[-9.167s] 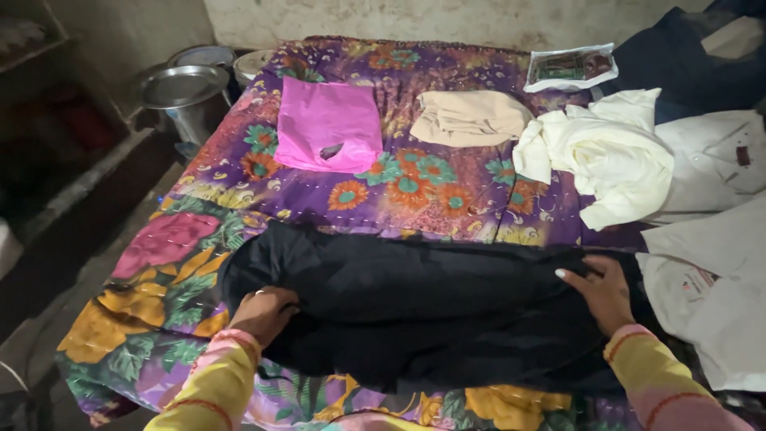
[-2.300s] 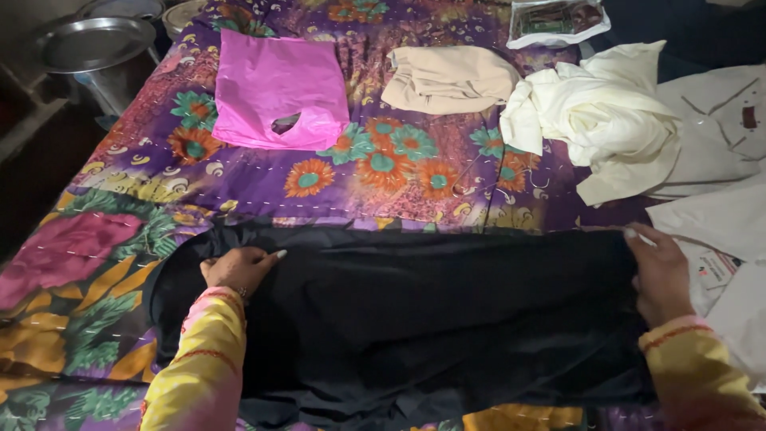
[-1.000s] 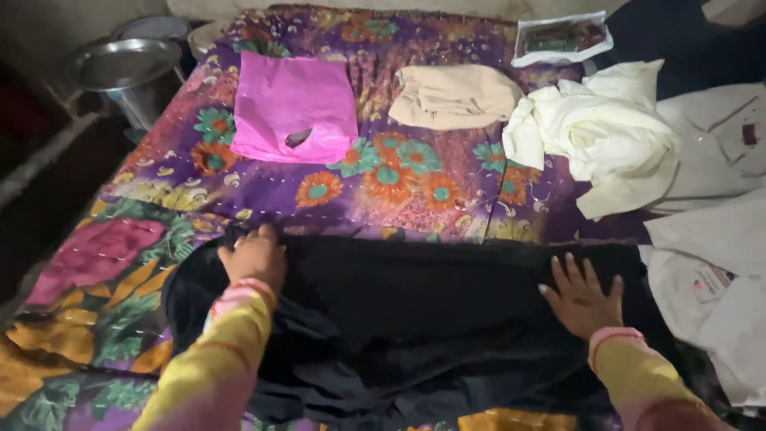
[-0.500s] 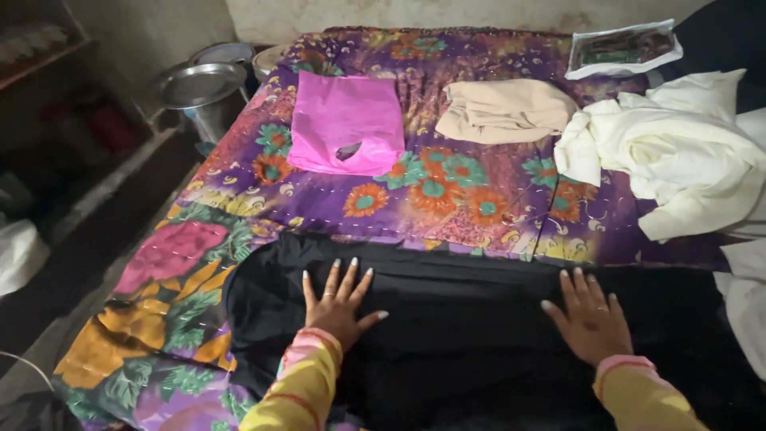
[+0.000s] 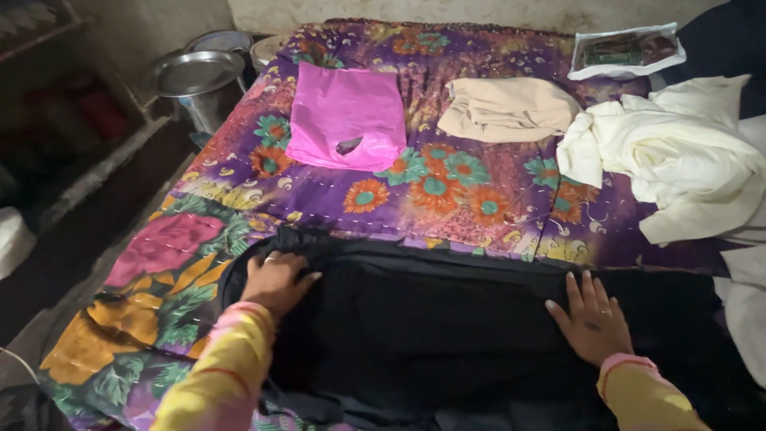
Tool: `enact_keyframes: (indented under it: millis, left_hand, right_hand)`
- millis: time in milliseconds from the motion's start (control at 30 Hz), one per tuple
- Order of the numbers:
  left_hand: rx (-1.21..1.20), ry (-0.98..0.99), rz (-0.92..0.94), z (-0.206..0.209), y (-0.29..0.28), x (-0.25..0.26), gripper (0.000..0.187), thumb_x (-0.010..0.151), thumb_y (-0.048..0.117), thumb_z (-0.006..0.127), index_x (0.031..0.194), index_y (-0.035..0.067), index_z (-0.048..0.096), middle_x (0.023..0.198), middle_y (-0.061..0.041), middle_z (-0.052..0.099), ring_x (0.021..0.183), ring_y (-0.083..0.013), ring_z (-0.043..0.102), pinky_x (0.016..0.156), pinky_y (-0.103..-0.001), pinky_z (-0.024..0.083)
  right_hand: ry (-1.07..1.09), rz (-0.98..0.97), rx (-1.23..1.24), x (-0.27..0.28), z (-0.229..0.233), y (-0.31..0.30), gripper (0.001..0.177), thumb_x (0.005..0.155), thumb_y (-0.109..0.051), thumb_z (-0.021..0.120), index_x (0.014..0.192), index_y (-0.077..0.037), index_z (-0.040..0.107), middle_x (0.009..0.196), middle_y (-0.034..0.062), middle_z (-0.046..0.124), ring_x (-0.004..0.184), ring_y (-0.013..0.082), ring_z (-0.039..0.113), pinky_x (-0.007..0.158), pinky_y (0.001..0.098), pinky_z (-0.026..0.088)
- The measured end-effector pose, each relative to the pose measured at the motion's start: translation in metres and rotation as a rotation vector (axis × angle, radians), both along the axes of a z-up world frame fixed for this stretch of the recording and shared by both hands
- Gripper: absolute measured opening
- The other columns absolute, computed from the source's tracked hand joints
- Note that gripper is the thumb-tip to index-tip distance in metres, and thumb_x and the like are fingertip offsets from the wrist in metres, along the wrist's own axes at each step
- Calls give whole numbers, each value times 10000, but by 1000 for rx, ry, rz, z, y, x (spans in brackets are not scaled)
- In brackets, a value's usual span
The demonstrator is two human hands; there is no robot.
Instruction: The person folds a black garment by hand on a bed and then puts a white shirt onto a wire hanger.
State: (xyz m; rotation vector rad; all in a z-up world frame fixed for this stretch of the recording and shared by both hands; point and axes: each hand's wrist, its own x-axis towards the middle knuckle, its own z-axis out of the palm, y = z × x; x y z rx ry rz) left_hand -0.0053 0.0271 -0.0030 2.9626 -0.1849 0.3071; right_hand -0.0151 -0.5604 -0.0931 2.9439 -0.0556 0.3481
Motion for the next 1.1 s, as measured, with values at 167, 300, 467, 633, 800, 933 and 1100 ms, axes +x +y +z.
enact_keyframes:
  millis: [167,300,467,633,800,933,1100]
  left_hand:
    - [-37,93,-69,17,21,11,307,926,498,597,926,222,732,817,-18,745,908,-247,695,999,-479,379]
    - [84,133,37,20,10,23,330,956,535,592,935,235,729,797,-34,753,879,-248,703,1042,-476,349]
    - [168,133,270,11,-10,45,341,873,542,677,958,222,762,987,-58,765,1094,-291,648,1044,-503,348]
    - [200,-115,185,15,-44,35,363,787,352,709,1112,191,698,1112,-49,714,1140,-281,631,980,-530,397]
    - [54,-102,11,9,-72,17,289,884,333,697,1110,154,667,1120,-47,685,1174,-277,597,975,-526,410]
    - [79,-78,20,4,-60,23,198,870,290,682,1045,197,686,1070,-28,683,1155,-259,599,1024,-589,359]
    - [133,-71,-18,-1,-53,42,151,862,240,655,1000,188,688,1062,-1,688,1164,-250,600,1069,-608,330]
  right_hand:
    - [14,22,17,2,2,0,863,927,-675,382,1596,-140,278,1631,208,301,1495,367,314,1127,524,363]
    - [13,9,3,-1,4,3,861,919,-679,382,1601,-162,283,1641,180,313,1510,338,320,1156,515,361]
    - [38,-11,57,1,8,4,848,928,-679,413,1588,-164,274,1640,178,295,1502,338,301,1163,510,327]
    - [-4,-4,157,7,22,9,677,955,-555,475,1500,-156,439,1585,146,402,1448,335,388,1121,528,342]
    - [-72,-95,318,4,67,26,315,946,-415,557,1130,-217,718,1213,44,727,1204,299,658,989,495,509]
    - [-27,-9,119,11,101,23,172,959,-320,578,965,-230,725,983,21,764,1049,267,701,897,489,515]
    - [-41,-40,18,23,108,20,149,985,-261,566,1043,-195,687,938,76,767,965,284,725,861,462,536]
